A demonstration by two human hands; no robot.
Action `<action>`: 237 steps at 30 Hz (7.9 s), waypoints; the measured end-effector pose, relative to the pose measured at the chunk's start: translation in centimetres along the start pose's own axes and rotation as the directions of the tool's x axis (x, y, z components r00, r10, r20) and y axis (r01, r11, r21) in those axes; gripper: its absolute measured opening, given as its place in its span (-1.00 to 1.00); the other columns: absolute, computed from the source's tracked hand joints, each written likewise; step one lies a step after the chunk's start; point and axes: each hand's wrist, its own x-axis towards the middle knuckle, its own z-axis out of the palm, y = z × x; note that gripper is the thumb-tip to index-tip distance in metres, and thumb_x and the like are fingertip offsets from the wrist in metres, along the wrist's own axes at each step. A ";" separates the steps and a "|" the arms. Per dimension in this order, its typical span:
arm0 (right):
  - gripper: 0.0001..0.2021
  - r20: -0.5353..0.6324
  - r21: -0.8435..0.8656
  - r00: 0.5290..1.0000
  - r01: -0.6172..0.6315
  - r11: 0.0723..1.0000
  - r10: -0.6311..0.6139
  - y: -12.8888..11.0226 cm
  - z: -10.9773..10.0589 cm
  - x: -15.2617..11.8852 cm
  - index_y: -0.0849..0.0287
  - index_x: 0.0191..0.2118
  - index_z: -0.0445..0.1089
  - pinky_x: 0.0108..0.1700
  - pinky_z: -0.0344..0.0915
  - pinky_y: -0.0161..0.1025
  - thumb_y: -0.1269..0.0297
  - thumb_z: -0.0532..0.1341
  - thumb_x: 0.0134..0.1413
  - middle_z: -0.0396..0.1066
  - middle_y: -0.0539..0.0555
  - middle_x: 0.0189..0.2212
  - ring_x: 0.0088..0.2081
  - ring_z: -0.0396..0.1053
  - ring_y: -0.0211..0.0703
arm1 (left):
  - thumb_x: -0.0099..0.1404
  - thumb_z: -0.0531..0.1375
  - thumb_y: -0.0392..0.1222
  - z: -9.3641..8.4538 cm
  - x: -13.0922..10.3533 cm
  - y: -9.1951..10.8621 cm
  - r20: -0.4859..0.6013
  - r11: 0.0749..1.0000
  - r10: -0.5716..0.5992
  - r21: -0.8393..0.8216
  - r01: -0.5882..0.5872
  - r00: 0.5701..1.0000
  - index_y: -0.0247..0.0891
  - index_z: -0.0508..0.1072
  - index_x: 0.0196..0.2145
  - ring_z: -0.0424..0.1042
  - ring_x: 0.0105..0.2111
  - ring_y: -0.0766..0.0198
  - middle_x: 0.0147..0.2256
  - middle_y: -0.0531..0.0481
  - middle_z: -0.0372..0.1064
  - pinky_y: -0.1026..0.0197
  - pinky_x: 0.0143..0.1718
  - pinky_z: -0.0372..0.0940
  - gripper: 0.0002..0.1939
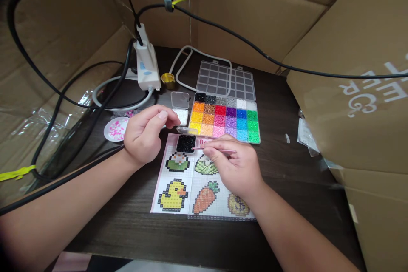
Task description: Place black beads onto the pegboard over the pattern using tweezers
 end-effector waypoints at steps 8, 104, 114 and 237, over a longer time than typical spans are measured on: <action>-0.91 -0.047 -0.006 0.999 0.001 1.000 -0.002 -0.1 -0.1 -0.1 0.10 -0.32 0.57 -0.32 0.42 -0.32 0.39 0.29 0.09 0.55 0.03 -0.38 -0.34 0.49 -0.24 | 0.41 0.02 -0.18 0.0 0.0 0.1 -0.001 1.000 -0.003 0.010 0.003 1.000 -0.29 0.46 -0.40 0.33 -0.42 0.33 -0.44 0.01 0.39 0.19 -0.34 0.23 -0.70; -0.90 -0.032 -0.028 0.998 0.050 0.998 -0.051 0.5 -0.2 0.2 0.10 -0.31 0.57 -0.26 0.44 -0.22 0.41 0.29 0.09 0.56 0.06 -0.37 -0.30 0.50 -0.18 | 0.40 0.02 -0.19 0.0 -0.1 0.5 0.007 1.000 -0.005 -0.003 0.005 1.000 -0.31 0.45 -0.42 0.32 -0.43 0.32 -0.45 -0.01 0.39 0.18 -0.36 0.22 -0.69; -0.90 -0.012 -0.033 0.998 0.061 0.998 -0.061 0.4 -0.4 0.1 0.11 -0.32 0.57 -0.25 0.43 -0.21 0.41 0.29 0.09 0.56 0.06 -0.37 -0.30 0.50 -0.17 | 0.41 0.01 -0.18 0.0 -0.1 0.4 0.013 1.000 -0.002 0.003 0.002 1.000 -0.30 0.46 -0.41 0.32 -0.43 0.32 -0.44 -0.02 0.40 0.18 -0.37 0.22 -0.68; -0.84 -0.310 -0.003 0.951 0.014 1.000 -0.014 1.2 -4.0 -1.5 -0.01 -0.32 0.57 -0.22 0.47 -0.25 0.43 0.28 0.11 0.59 -0.04 -0.35 -0.26 0.52 -0.18 | 0.36 0.03 -0.20 0.4 0.4 0.0 -0.076 0.991 -0.096 -0.100 0.088 0.992 -0.24 0.45 -0.43 0.35 -0.48 0.31 -0.48 0.01 0.39 0.22 -0.45 0.26 -0.73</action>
